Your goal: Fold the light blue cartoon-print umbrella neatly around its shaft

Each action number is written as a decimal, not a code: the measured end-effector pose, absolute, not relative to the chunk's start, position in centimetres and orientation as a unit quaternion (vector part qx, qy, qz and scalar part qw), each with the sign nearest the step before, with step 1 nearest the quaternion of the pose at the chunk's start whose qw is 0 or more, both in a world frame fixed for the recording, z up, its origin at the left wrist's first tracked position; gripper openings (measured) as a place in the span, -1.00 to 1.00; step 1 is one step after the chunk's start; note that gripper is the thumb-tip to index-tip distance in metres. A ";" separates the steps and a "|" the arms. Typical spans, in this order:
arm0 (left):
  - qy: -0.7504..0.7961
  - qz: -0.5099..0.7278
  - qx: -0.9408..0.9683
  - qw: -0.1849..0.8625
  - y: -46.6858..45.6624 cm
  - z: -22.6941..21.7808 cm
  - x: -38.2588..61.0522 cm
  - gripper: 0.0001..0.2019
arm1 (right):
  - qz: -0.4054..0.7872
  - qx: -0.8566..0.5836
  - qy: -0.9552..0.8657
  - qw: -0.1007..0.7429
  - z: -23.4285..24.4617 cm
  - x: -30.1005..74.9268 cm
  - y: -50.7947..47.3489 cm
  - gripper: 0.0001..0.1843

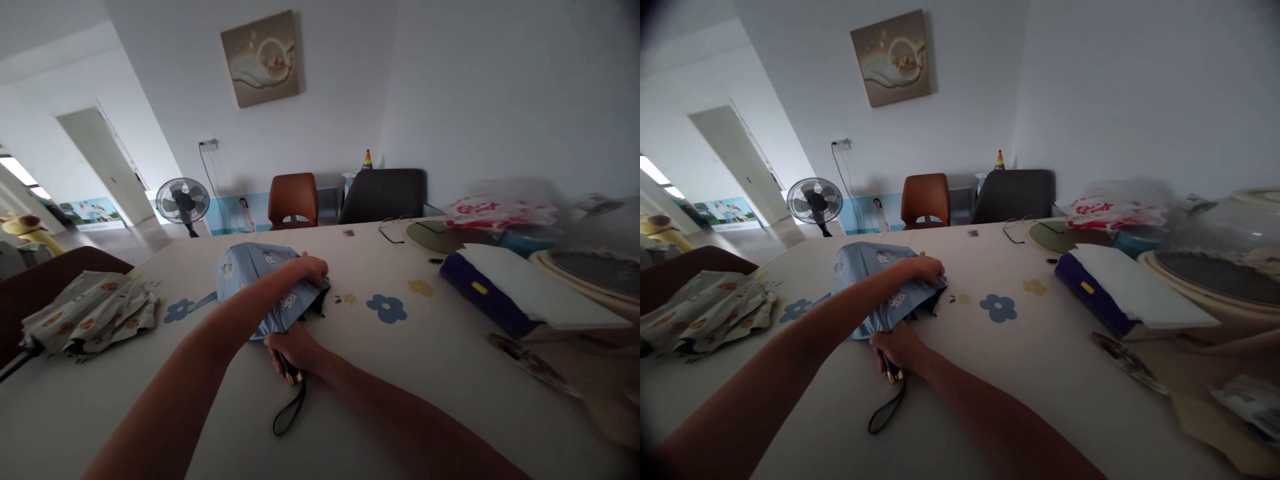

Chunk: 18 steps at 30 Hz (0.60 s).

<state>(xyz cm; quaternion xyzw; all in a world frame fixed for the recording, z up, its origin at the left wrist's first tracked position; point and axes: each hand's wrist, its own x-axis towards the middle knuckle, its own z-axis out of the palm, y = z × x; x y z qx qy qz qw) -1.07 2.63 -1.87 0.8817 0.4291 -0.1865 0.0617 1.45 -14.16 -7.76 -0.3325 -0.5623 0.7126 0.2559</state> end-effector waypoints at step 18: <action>0.376 -0.001 0.922 0.088 -3.4 10.7 -3.4 -0.73 | 0.685 -0.324 -0.598 0.261 -8.2 1.3 -14.0 -0.73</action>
